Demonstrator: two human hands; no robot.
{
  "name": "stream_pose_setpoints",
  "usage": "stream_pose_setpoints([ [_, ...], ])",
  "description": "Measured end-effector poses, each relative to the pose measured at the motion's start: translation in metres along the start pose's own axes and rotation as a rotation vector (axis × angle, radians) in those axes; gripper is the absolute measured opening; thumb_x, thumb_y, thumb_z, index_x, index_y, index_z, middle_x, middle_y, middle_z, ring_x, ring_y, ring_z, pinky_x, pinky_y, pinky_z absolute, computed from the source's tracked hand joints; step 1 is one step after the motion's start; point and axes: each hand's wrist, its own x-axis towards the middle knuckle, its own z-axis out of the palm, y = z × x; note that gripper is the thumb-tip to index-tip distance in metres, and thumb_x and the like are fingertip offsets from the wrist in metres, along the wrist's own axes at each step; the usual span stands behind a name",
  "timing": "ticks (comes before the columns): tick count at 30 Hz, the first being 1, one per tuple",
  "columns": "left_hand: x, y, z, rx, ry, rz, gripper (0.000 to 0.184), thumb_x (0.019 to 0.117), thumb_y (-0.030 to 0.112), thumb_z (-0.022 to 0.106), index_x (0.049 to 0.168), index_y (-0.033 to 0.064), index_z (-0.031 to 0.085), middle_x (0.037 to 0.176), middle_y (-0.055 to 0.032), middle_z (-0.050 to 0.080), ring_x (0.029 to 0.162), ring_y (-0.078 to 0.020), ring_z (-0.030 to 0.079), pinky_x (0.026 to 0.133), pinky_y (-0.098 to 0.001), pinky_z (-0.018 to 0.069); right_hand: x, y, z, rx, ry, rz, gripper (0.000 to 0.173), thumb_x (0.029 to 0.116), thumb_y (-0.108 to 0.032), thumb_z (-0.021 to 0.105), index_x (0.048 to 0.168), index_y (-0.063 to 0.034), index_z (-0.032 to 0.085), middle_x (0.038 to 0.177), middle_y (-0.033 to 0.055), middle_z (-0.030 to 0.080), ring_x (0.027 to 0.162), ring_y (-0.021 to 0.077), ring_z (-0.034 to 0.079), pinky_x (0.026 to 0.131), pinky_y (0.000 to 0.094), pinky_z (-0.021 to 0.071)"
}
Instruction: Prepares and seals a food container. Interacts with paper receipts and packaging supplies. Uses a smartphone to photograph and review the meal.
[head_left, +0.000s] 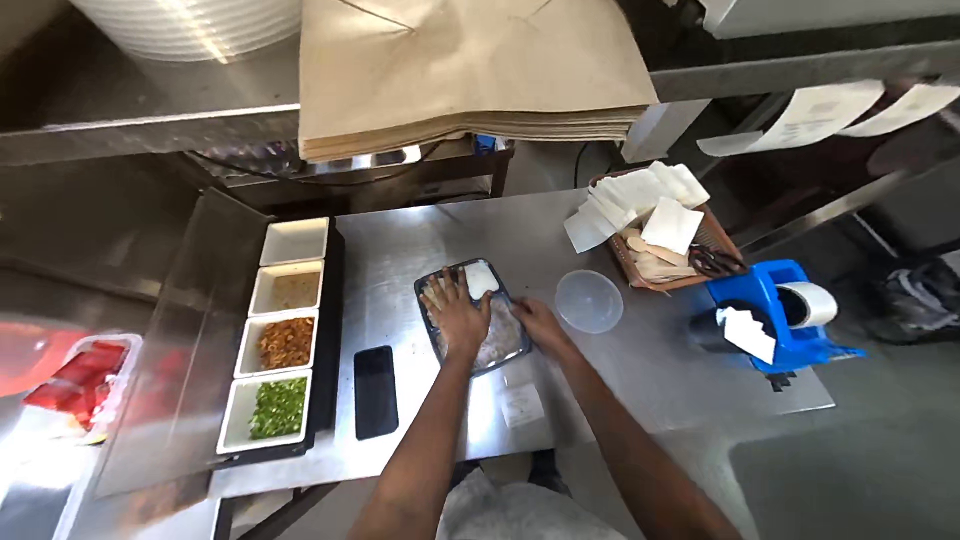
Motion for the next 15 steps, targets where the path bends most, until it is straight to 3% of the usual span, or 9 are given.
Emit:
stream_pose_setpoints([
  [3, 0.003, 0.010, -0.001, 0.018, 0.013, -0.109, 0.086, 0.0955, 0.077, 0.031, 0.165, 0.0284, 0.023, 0.173, -0.0121, 0.011, 0.158, -0.0435, 0.004, 0.119, -0.0741, 0.0010, -0.028, 0.029, -0.004, 0.033, 0.093, -0.032, 0.028, 0.0986, -0.014, 0.067, 0.124, -0.0027, 0.069, 0.109, 0.0159, 0.072, 0.094, 0.0240, 0.070, 0.088, 0.0455, 0.0576],
  [6, 0.002, 0.015, -0.003, 0.026, 0.014, -0.173, 0.082, 0.0942, 0.080, 0.030, 0.163, 0.0366, 0.026, 0.172, -0.0148, 0.012, 0.157, -0.0464, 0.004, 0.118, -0.0758, -0.0001, 0.003, 0.033, -0.016, -0.045, 0.112, -0.108, 0.027, 0.0935, -0.016, 0.072, 0.119, -0.0068, 0.073, 0.103, 0.0124, 0.073, 0.091, 0.0238, 0.070, 0.087, 0.0482, 0.0581],
  [8, -0.002, 0.016, -0.006, 0.033, 0.013, -0.187, 0.075, 0.0966, 0.077, 0.029, 0.162, 0.0400, 0.028, 0.172, -0.0148, 0.012, 0.156, -0.0476, 0.005, 0.118, -0.0771, -0.0003, 0.018, 0.029, -0.030, -0.013, 0.039, -0.078, 0.034, 0.0929, -0.025, 0.076, 0.123, -0.0095, 0.072, 0.103, 0.0108, 0.074, 0.091, 0.0228, 0.071, 0.086, 0.0476, 0.0583],
  [10, -0.006, 0.017, -0.004, 0.033, 0.031, -0.246, 0.068, 0.1003, 0.071, 0.027, 0.162, 0.0409, 0.029, 0.173, -0.0126, 0.011, 0.157, -0.0468, 0.004, 0.117, -0.0769, -0.0011, 0.005, 0.026, -0.037, 0.106, -0.070, 0.020, 0.046, 0.0942, -0.027, 0.076, 0.133, -0.0058, 0.064, 0.106, 0.0144, 0.073, 0.088, 0.0229, 0.072, 0.082, 0.0440, 0.0608],
  [13, -0.007, 0.028, 0.007, 0.068, 0.099, -0.387, 0.065, 0.1030, 0.067, 0.021, 0.162, 0.0408, 0.028, 0.172, -0.0124, 0.013, 0.156, -0.0466, 0.007, 0.118, -0.0761, 0.0013, -0.027, 0.022, -0.027, 0.431, -0.029, 0.155, 0.064, 0.0888, 0.000, 0.074, 0.146, -0.0017, 0.046, 0.105, 0.0204, 0.068, 0.081, 0.0255, 0.072, 0.075, 0.0407, 0.0633],
  [15, -0.010, 0.036, 0.006, 0.062, 0.087, -0.469, 0.066, 0.1034, 0.067, 0.020, 0.163, 0.0397, 0.026, 0.172, -0.0147, 0.010, 0.156, -0.0480, 0.006, 0.117, -0.0774, 0.0000, -0.026, 0.026, -0.020, 0.546, 0.070, 0.126, 0.064, 0.0892, 0.006, 0.069, 0.148, -0.0035, 0.046, 0.101, 0.0198, 0.067, 0.076, 0.0252, 0.071, 0.070, 0.0413, 0.0634],
])
